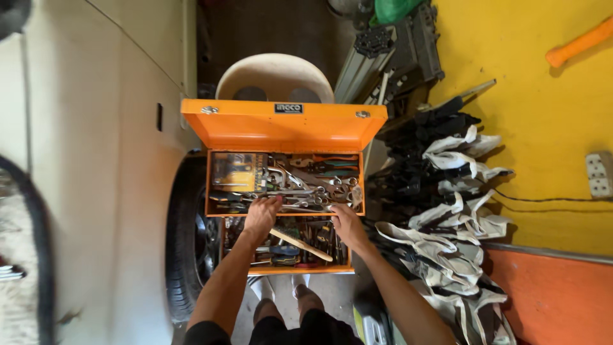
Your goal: The person opens an orange toolbox and repeatedly removes tools and parts, placing them on a mat on the car hood. The person handles wrenches, sockets, a caliper, and other hardware, arranging them on the mat throughout the clip.
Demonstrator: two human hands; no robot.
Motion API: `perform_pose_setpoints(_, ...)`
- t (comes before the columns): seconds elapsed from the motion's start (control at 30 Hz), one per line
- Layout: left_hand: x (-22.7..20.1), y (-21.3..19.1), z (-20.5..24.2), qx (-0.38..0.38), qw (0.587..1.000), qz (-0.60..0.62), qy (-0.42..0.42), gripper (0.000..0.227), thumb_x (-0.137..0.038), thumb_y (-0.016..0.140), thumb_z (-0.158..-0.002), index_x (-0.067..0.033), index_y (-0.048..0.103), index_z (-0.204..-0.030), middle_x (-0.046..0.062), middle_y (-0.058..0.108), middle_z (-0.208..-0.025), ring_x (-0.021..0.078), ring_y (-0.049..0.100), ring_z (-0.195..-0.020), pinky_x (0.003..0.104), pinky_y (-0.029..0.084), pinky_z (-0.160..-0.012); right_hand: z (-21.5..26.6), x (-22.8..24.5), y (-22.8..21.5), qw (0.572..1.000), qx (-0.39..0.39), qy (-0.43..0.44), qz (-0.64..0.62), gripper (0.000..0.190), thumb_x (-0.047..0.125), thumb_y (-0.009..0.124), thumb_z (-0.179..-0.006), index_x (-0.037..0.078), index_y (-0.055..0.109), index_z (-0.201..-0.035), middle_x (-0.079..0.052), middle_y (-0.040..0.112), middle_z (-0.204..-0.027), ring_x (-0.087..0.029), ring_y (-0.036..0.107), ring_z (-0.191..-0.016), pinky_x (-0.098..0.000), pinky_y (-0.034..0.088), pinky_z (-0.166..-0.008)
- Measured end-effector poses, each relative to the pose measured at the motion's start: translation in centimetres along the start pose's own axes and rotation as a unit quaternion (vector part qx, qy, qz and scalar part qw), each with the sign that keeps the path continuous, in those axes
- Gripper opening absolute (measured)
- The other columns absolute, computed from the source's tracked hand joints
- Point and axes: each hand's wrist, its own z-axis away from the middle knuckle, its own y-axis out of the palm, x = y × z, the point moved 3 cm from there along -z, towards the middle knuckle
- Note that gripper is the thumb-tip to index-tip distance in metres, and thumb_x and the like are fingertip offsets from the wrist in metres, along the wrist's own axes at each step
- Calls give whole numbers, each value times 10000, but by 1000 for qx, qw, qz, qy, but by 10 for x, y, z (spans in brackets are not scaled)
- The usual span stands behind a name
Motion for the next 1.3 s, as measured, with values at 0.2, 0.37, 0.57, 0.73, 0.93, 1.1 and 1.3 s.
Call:
perform_pose_setpoints(0.2,7,-76,17,0,990,131,-51,206,-165,619,-961,-125,740,-1123,59,750,-1104,268,715,-967,399,567,-855,-26,22,-6,997,6,-66,33,375,91,686,-899,-5,619,-1255,-221,649,-1196,-402,639,-1078,-433,530,-893)
perform_pose_setpoints(0.37,46,-137,63,-76,875,432,-203,313,-274,666,-977,-48,747,-1177,120,784,-1007,226,769,-888,361,593,-785,-64,72,6,958,205,86,-179,323,219,626,-981,24,624,-1239,-98,681,-955,-196,736,-854,-358,585,-754)
perform_pose_setpoints(0.57,96,-194,145,-224,592,712,-304,394,-323,637,-1003,-19,668,-1252,92,718,-1075,212,718,-985,327,556,-881,-97,198,51,869,321,111,-360,301,284,570,-1046,-6,646,-1082,-42,669,-763,-136,660,-698,-310,573,-671)
perform_pose_setpoints(0.73,118,-230,230,-297,558,716,-296,390,-322,605,-995,-31,650,-1250,43,723,-1150,194,713,-1095,317,514,-881,-88,321,117,839,376,29,-393,318,308,549,-1050,11,649,-1102,-60,666,-740,-144,646,-663,-289,544,-646)
perform_pose_setpoints(0.93,163,-255,338,-399,561,666,-288,378,-265,584,-1030,64,653,-1204,136,732,-1060,263,760,-952,363,597,-896,-58,447,192,804,445,35,-393,318,295,568,-1040,12,675,-1141,-34,642,-743,-123,643,-672,-290,569,-654)
perform_pose_setpoints(1.1,214,-262,424,-484,542,597,-339,337,-208,600,-1035,97,696,-1143,139,735,-997,229,751,-897,350,616,-838,-34,534,238,889,380,-124,-222,297,210,695,-955,20,658,-1180,-68,675,-761,-120,641,-670,-281,520,-619)
perform_pose_setpoints(1.3,280,-256,490,-482,515,571,-420,288,-242,576,-1031,3,707,-1108,95,770,-963,176,754,-819,263,507,-674,-13,608,286,902,255,-311,-154,343,162,764,-881,11,652,-1168,-125,666,-865,-249,649,-709,-382,538,-660)
